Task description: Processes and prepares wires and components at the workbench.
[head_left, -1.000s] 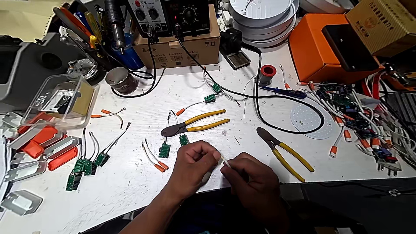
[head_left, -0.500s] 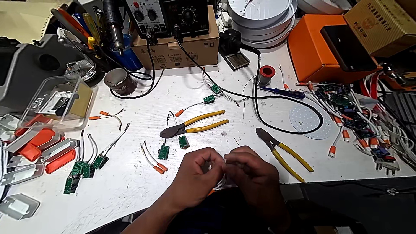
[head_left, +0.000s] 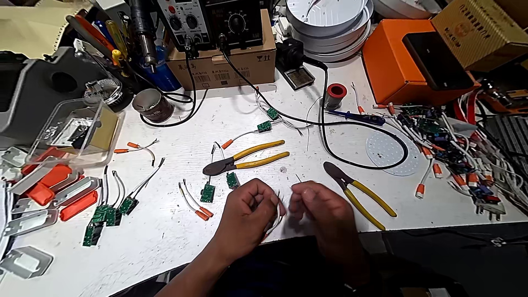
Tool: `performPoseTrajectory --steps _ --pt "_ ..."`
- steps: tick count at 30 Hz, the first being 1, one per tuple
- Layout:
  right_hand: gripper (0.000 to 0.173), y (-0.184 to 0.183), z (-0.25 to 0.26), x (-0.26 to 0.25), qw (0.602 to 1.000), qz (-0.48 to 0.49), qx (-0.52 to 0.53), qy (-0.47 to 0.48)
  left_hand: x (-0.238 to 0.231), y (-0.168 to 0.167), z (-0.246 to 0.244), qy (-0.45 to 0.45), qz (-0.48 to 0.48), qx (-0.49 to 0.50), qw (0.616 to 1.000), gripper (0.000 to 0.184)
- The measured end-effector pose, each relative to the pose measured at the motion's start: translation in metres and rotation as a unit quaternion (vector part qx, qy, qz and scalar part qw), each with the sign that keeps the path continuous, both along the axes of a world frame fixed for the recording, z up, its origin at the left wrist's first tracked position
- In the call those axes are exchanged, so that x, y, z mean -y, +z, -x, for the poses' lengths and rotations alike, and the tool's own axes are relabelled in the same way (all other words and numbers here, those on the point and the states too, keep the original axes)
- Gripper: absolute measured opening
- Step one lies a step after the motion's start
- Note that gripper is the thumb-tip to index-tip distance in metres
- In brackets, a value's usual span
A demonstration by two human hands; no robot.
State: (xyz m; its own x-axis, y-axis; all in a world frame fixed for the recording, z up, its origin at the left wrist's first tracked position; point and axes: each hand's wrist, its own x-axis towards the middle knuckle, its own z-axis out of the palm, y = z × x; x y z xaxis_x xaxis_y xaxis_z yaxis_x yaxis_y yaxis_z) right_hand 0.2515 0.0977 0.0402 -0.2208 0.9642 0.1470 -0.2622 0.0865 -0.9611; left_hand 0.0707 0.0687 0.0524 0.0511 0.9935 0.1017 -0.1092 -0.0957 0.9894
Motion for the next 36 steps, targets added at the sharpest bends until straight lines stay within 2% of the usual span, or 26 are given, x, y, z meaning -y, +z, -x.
performPoseTrajectory --steps 1,3,6,8,9,11,13,16,20,24,28,32,34,36 --pt "0.022 -0.002 -0.008 -0.004 0.994 -0.072 0.074 -0.040 -0.001 0.000 0.001 -0.001 -0.001 0.008 1.000 0.009" --pt "0.032 -0.003 -0.032 -0.012 0.943 -0.164 0.270 -0.109 -0.002 0.000 0.002 0.000 0.002 0.026 1.000 0.009" --pt "0.055 -0.002 -0.074 -0.022 0.833 -0.182 0.505 -0.134 -0.002 0.000 0.003 -0.008 0.013 0.043 0.999 0.008" --pt "0.062 -0.002 -0.092 -0.024 0.802 -0.151 0.564 -0.126 -0.004 -0.001 0.002 -0.016 0.017 0.051 0.998 0.008" --pt "0.060 -0.004 -0.097 -0.022 0.810 -0.150 0.552 -0.131 -0.004 -0.001 0.000 -0.024 0.019 0.054 0.998 0.007" --pt "0.045 -0.002 -0.092 -0.014 0.867 -0.177 0.445 -0.138 -0.006 -0.001 -0.003 -0.048 0.028 0.055 0.997 0.004" --pt "0.031 0.002 -0.075 -0.006 0.931 -0.181 0.306 -0.086 -0.006 0.000 -0.009 -0.076 0.041 0.045 0.995 0.003" --pt "0.024 0.004 -0.047 -0.003 0.971 -0.138 0.197 -0.002 -0.005 0.004 -0.016 -0.098 0.050 0.017 0.994 0.003" --pt "0.018 0.006 -0.026 -0.006 0.986 -0.102 0.128 0.041 -0.002 0.006 -0.015 -0.079 0.022 -0.038 0.996 0.003" --pt "0.013 0.007 -0.024 -0.008 0.991 -0.062 0.094 0.069 -0.001 0.005 -0.012 -0.076 0.020 -0.041 0.996 0.006" --pt "0.014 0.007 -0.026 -0.009 0.995 -0.053 0.077 0.045 -0.001 0.003 -0.008 -0.131 0.044 -0.051 0.989 0.009" --pt "0.016 0.008 -0.031 -0.017 0.997 -0.034 0.060 -0.025 0.001 0.001 -0.009 -0.094 0.031 -0.039 0.994 0.007" --pt "0.013 0.009 -0.031 -0.015 0.998 -0.027 0.054 0.011 0.000 0.002 -0.009 -0.067 0.020 -0.030 0.997 0.008" --pt "0.020 0.008 -0.028 -0.011 0.997 -0.028 0.050 0.056 0.000 0.002 -0.009 -0.061 0.011 -0.021 0.998 0.009"
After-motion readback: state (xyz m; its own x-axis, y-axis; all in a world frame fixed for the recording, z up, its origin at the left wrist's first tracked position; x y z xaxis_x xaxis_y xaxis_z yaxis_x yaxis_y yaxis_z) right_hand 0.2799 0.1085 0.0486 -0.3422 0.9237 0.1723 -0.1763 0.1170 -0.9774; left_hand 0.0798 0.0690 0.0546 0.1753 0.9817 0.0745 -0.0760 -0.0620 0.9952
